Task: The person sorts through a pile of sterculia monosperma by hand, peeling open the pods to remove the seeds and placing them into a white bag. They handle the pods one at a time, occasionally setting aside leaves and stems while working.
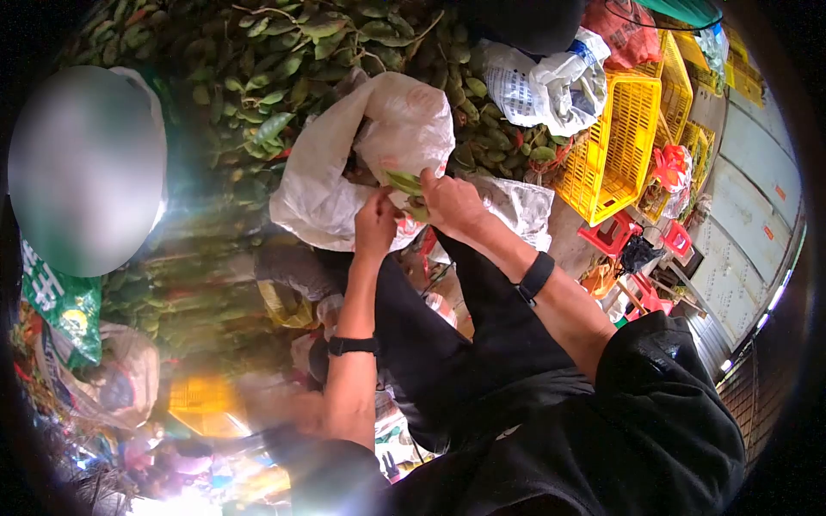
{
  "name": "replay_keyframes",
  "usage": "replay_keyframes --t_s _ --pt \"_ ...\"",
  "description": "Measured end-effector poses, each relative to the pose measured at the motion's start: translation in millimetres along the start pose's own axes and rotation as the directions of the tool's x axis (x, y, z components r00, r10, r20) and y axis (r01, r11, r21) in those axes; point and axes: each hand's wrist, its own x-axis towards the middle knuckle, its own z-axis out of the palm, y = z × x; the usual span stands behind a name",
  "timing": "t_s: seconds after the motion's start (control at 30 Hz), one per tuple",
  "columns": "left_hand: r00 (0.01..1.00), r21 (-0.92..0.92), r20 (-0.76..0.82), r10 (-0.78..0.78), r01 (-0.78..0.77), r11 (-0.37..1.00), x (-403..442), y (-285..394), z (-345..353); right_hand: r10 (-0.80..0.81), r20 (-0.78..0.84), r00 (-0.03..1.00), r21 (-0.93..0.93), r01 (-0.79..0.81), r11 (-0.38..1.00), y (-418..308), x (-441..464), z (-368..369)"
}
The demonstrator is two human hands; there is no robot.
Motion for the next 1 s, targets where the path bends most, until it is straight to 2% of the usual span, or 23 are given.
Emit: replay_keyframes --t_s 0.03,0.07,0.17,0.2,0.23,0.27,0.33,0.4,0.47,0.53,0.57,0.6,0.67,0.7,0.73,0.77,0.8,0.83,0.87,0.9,0.93,0.97,1.0 --pt "0.995 -0.231 0.001 -0.096 0.093 0.968 4 -7 -2 -0.006 -0.013 1.0 0.032 0.006 0.999 3 1 2" --pt "0.996 -0.236 0.002 -0.092 0.09 0.968 6 -15 -1 -0.005 -0.015 1.0 0.026 0.005 1.0 6 3 6" --pt "0.979 -0.267 0.161 -0.126 0.166 0.949 7 -1 -3 -0.017 0.008 1.0 0.07 0.017 0.997 6 7 16" --pt "0.98 -0.264 0.156 -0.123 0.162 0.951 9 -6 0 -0.054 -0.028 0.998 0.072 0.056 0.996 6 9 22" --pt "0.993 -0.168 0.081 0.081 -0.066 0.984 11 -14 4 -0.091 -0.066 0.994 0.074 0.096 0.993 4 11 24" --pt "0.957 -0.054 0.029 0.288 -0.286 0.957 13 -22 7 -0.098 -0.07 0.993 0.077 0.103 0.992 2 13 26" --pt "0.969 -0.02 -0.002 0.246 -0.246 0.969 11 -11 3 -0.041 0.042 0.998 0.095 0.037 0.995 -3 14 23" --pt "0.971 0.373 0.1 0.219 -0.24 0.896 12 -6 1 -0.032 0.046 0.998 0.082 0.029 0.996 -6 15 21" --pt "0.956 0.425 0.032 0.291 -0.276 0.862 11 -4 6 0.063 0.077 0.995 0.023 -0.065 0.998 -9 17 22" --pt "0.935 0.418 -0.012 0.355 -0.318 0.851 13 -9 8 0.052 0.053 0.997 0.007 -0.052 0.999 -9 19 24" --pt "0.879 0.425 -0.073 0.472 -0.4 0.812 13 -12 6 0.109 0.052 0.993 0.006 -0.11 0.994 -9 20 25" --pt "0.875 0.426 -0.078 0.478 -0.404 0.809 14 -13 4 0.167 0.051 0.985 0.003 -0.167 0.986 -8 20 25" --pt "0.928 0.111 -0.29 0.233 -0.209 0.972 16 -18 -7 0.172 -0.021 0.985 -0.024 -0.172 0.985 0 19 24" --pt "0.975 -0.018 -0.222 0.019 -0.023 1.0 19 -36 -15 0.164 -0.066 0.984 0.073 -0.159 0.985 6 18 22" --pt "0.972 -0.012 -0.235 0.024 -0.027 1.0 21 -40 -16 0.161 -0.107 0.981 0.173 -0.141 0.975 9 17 20" --pt "0.939 0.219 -0.296 0.176 -0.113 0.969 22 -42 -11 0.171 -0.074 0.982 0.234 -0.15 0.961 10 17 18" --pt "0.887 0.442 -0.318 0.334 -0.174 0.88 21 -39 -8 0.16 -0.077 0.984 0.237 -0.138 0.962 6 14 14" --pt "0.95 0.436 -0.26 0.175 -0.046 0.899 19 -35 -9 0.15 -0.006 0.989 0.358 -0.138 0.924 1 10 7" --pt "0.943 0.437 -0.271 0.19 -0.055 0.898 20 -28 -11 0.127 0.06 0.99 0.47 -0.14 0.872 -4 6 -1" --pt "0.98 0.02 -0.152 0.128 -0.126 0.992 20 -21 -14 0.105 0.045 0.993 0.459 -0.114 0.881 -17 0 -13" --pt "0.992 -0.399 -0.01 0.125 -0.119 0.909 15 -9 -20 0.085 0.036 0.996 0.46 -0.092 0.883 -28 -7 -20" --pt "0.997 -0.67 0.074 0.005 0.046 0.741 -6 1 -23 0.043 0.046 0.998 0.45 -0.059 0.891 -39 -13 -25" --pt "0.979 -0.854 0.188 -0.075 0.201 0.48 -39 24 -26 -0.005 0.056 0.998 0.443 -0.021 0.896 -53 -18 -30"
